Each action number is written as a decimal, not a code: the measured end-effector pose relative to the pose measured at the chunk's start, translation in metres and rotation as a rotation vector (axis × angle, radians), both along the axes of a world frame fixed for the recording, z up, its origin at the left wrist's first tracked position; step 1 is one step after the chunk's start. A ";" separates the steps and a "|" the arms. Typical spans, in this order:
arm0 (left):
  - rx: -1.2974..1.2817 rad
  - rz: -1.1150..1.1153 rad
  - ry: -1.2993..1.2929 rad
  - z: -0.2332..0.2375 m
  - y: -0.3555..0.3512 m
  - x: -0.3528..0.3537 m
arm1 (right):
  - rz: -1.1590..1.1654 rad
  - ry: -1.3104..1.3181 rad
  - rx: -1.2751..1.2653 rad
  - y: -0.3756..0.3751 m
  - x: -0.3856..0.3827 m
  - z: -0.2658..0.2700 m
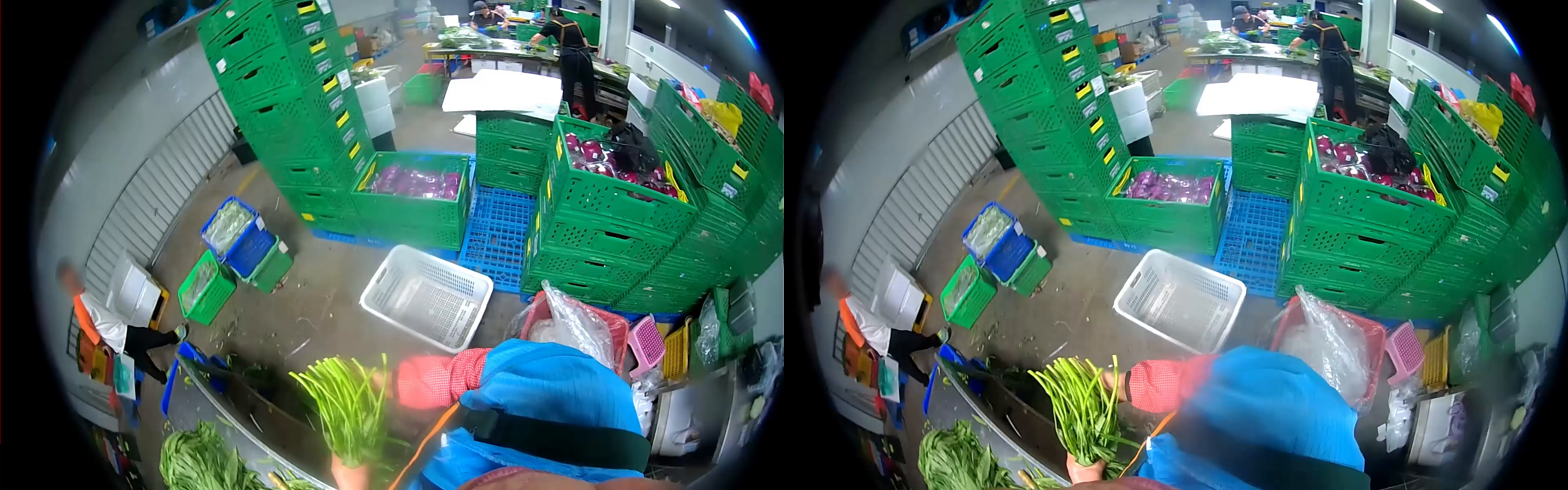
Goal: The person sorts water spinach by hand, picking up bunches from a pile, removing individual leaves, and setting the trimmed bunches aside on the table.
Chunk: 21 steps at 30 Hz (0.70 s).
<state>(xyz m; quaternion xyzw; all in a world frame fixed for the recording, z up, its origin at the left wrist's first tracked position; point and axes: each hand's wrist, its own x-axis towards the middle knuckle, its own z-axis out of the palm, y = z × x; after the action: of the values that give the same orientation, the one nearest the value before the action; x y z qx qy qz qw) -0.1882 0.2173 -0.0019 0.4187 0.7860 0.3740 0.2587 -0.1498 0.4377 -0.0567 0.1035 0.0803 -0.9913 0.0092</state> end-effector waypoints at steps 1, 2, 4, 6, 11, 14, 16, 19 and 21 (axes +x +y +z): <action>0.017 -0.022 0.007 0.000 0.008 0.001 | -0.007 -0.005 0.001 0.004 0.003 0.000; 0.032 -0.040 0.015 0.000 0.018 0.002 | -0.013 -0.004 -0.002 0.006 0.004 0.000; 0.046 -0.069 0.027 0.004 0.040 0.004 | -0.017 -0.005 0.003 0.013 0.006 0.001; 0.025 -0.069 0.025 0.009 0.056 0.007 | -0.015 -0.008 0.015 0.019 0.007 0.002; -0.021 -0.034 0.009 0.012 0.061 0.014 | 0.018 -0.006 0.030 0.023 0.002 0.001; -0.044 -0.008 -0.002 0.010 0.051 0.018 | 0.043 -0.007 0.029 0.017 0.001 -0.001; -0.051 0.012 -0.012 0.010 0.046 0.020 | 0.060 -0.010 0.026 0.011 -0.001 -0.001; -0.059 0.042 -0.021 0.010 0.038 0.024 | 0.080 -0.013 0.029 0.002 -0.002 -0.004; -0.065 0.060 -0.032 0.010 0.031 0.025 | 0.092 -0.016 0.033 -0.004 -0.003 -0.005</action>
<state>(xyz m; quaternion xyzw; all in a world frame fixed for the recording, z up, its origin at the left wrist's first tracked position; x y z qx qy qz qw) -0.1628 0.2484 0.0083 0.3804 0.8056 0.3626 0.2735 -0.1528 0.4334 -0.0622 0.1078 0.1012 -0.9875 0.0537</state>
